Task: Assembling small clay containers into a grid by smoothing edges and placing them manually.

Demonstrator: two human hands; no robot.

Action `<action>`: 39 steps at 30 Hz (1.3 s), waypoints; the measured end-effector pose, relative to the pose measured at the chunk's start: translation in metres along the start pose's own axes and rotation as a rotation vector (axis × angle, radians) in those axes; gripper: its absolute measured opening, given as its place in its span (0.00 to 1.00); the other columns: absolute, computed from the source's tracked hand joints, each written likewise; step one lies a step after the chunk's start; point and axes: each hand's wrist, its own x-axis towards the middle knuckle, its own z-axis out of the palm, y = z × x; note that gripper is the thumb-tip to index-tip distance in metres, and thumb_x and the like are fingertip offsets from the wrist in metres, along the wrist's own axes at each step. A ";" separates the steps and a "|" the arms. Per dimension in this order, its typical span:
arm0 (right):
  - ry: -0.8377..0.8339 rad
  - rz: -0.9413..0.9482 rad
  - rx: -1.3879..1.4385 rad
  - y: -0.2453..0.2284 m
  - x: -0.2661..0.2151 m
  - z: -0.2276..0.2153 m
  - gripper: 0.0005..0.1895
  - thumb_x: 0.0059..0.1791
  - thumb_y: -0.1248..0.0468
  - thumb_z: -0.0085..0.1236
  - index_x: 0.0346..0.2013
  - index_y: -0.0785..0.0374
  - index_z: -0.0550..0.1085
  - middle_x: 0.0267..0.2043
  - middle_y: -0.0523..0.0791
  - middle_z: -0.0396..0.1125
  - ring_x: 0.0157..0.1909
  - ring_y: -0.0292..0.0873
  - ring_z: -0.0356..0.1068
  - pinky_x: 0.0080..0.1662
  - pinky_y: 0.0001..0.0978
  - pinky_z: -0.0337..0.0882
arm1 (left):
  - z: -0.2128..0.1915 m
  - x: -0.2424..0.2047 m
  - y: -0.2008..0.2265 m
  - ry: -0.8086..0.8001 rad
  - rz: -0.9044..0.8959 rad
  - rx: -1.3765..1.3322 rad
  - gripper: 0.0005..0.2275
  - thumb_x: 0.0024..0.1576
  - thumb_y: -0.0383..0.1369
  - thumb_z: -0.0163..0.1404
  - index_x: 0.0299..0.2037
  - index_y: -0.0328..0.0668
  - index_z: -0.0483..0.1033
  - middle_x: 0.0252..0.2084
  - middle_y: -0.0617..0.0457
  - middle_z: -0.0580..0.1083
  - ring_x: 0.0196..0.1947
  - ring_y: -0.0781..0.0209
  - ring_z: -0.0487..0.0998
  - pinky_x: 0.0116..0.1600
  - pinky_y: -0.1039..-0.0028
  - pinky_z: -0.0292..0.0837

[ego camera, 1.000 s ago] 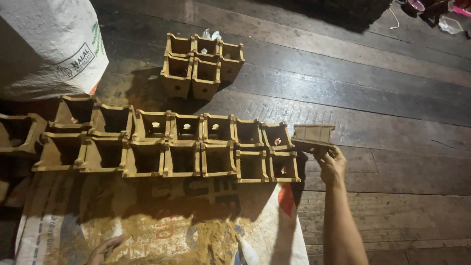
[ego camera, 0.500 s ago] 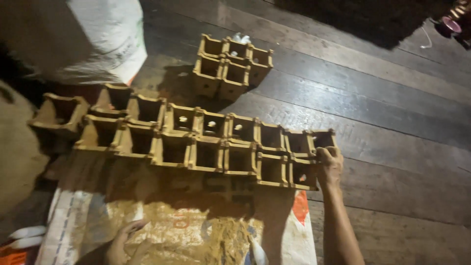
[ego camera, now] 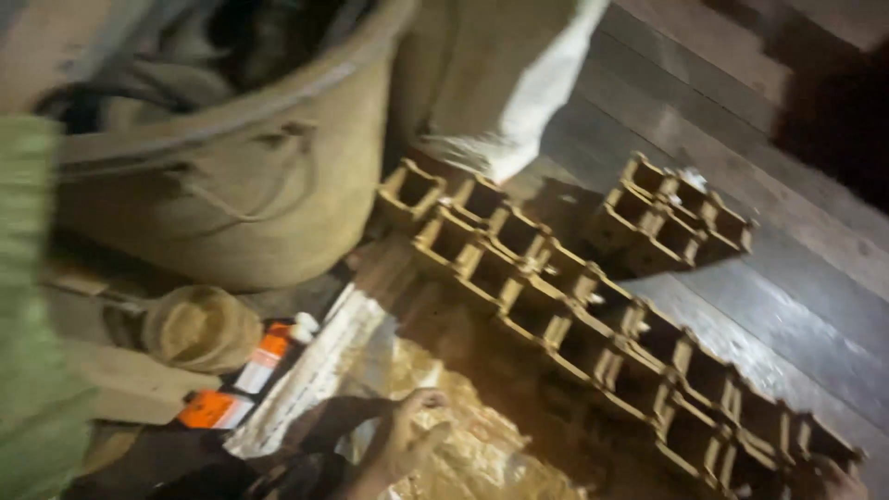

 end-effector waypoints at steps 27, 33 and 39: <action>-0.264 -0.038 0.429 -0.707 0.496 -0.251 0.18 0.45 0.57 0.49 0.47 0.49 0.79 0.67 0.44 0.66 0.75 0.57 0.48 0.61 0.52 0.52 | -0.027 0.001 -0.008 0.073 0.041 -0.087 0.13 0.52 0.34 0.57 0.48 0.48 0.75 0.42 0.55 0.81 0.43 0.59 0.84 0.51 0.71 0.77; -0.265 0.108 0.414 -0.687 0.502 -0.260 0.12 0.49 0.64 0.56 0.45 0.48 0.80 0.52 0.36 0.73 0.67 0.51 0.58 0.61 0.47 0.53 | -0.027 0.002 -0.006 0.058 -0.025 -0.111 0.11 0.53 0.32 0.56 0.45 0.51 0.75 0.42 0.57 0.81 0.44 0.59 0.84 0.51 0.70 0.77; 0.274 0.203 0.514 -0.606 0.495 -0.291 0.10 0.50 0.47 0.63 0.44 0.39 0.81 0.50 0.34 0.76 0.51 0.46 0.61 0.45 0.43 0.52 | -0.020 -0.003 -0.016 0.100 0.041 -0.031 0.12 0.52 0.29 0.54 0.46 0.48 0.75 0.44 0.52 0.80 0.45 0.53 0.81 0.53 0.65 0.74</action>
